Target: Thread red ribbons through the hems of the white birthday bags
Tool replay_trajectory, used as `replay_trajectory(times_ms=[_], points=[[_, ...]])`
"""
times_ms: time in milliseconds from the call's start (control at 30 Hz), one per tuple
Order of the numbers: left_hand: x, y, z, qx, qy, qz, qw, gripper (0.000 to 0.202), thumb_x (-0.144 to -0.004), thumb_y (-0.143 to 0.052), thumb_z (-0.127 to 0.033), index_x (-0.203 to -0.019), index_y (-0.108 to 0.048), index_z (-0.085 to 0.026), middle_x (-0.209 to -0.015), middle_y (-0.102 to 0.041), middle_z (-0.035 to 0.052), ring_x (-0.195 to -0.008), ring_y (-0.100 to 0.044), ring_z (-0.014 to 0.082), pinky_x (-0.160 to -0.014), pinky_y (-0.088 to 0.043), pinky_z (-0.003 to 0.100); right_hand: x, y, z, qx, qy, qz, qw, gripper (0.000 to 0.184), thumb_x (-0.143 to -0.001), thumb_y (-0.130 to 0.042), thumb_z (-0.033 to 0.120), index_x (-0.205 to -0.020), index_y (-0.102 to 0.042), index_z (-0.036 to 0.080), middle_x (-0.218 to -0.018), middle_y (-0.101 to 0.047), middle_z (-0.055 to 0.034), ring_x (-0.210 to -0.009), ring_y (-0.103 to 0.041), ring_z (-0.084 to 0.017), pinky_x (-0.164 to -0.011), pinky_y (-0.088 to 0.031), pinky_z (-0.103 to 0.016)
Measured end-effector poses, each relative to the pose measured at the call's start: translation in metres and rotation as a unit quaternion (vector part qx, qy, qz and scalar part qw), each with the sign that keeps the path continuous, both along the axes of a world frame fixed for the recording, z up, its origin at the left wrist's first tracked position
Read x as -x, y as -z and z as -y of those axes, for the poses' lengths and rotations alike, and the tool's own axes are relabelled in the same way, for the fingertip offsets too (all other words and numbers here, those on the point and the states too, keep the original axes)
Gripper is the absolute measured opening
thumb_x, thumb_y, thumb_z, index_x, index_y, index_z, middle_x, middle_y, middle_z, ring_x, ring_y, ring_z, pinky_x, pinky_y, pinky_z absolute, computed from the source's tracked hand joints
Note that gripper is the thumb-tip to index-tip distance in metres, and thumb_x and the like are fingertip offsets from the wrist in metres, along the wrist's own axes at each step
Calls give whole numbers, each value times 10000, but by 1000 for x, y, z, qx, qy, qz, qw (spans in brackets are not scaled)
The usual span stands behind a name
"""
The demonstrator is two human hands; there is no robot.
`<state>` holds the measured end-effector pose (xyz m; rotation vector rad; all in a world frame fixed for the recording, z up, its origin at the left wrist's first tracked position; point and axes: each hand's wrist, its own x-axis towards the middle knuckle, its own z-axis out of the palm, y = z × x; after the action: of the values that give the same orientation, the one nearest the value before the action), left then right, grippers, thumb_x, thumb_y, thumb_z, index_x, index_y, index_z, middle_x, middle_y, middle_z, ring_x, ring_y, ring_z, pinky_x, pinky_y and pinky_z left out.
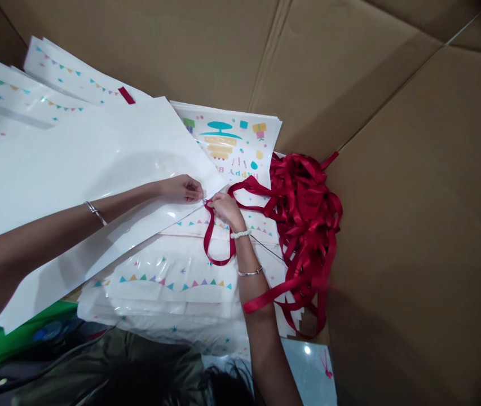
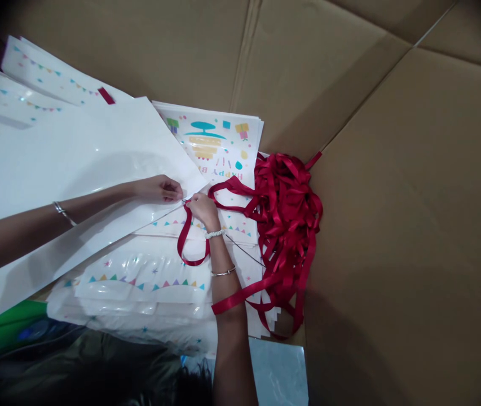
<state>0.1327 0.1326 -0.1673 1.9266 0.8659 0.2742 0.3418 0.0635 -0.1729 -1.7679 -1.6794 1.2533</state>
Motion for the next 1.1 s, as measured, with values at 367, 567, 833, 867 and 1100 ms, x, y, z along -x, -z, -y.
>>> replay_trajectory(times_ms=[367, 567, 833, 867, 1100], points=[[9, 18, 11, -165, 3, 32, 986, 433, -909, -658, -538, -1123, -751, -172, -977, -702, 88, -794, -627, 174, -732, -508, 273, 1, -11, 8, -26, -8, 65, 997, 160, -862, -621, 244, -724, -554, 196, -724, -579, -21, -691, -518, -162, -582, -323, -230], [7, 30, 23, -321, 5, 47, 946, 449, -1002, -545, -592, -1099, -737, -198, -1164, -693, 122, -1131, -611, 258, -1045, -458, 388, 0, -16, 12, -5, -5, 47, 999, 196, -868, -621, 233, -708, -516, 188, -666, -545, 0, -610, -480, -129, -549, -305, -220], [3, 36, 29, -372, -8, 24, 928, 422, -1043, -485, -543, -1065, -750, -214, -1191, -720, 109, -1124, -649, 248, -1002, -469, 384, -5, -32, 21, 127, 24, -53, 990, 187, -961, -570, 207, -797, -481, 197, -489, -430, 65, -382, -308, -70, -417, -179, -198], [2, 35, 31, -370, -9, 19, 929, 417, -1042, -488, -538, -1066, -754, -219, -1205, -725, 107, -1138, -651, 248, -1008, -468, 384, -6, -33, 21, 139, 24, -67, 988, 198, -973, -557, 198, -796, -469, 198, -481, -420, 69, -369, -290, -65, -406, -164, -196], [0, 28, 44, -366, -5, -5, 931, 382, -1047, -477, -453, -1106, -790, -242, -1231, -754, 96, -1166, -677, 250, -1023, -485, 393, -9, -39, 27, 144, 21, -96, 985, 244, -953, -623, 180, -786, -445, 194, -498, -426, 57, -387, -314, -55, -392, -188, -182]])
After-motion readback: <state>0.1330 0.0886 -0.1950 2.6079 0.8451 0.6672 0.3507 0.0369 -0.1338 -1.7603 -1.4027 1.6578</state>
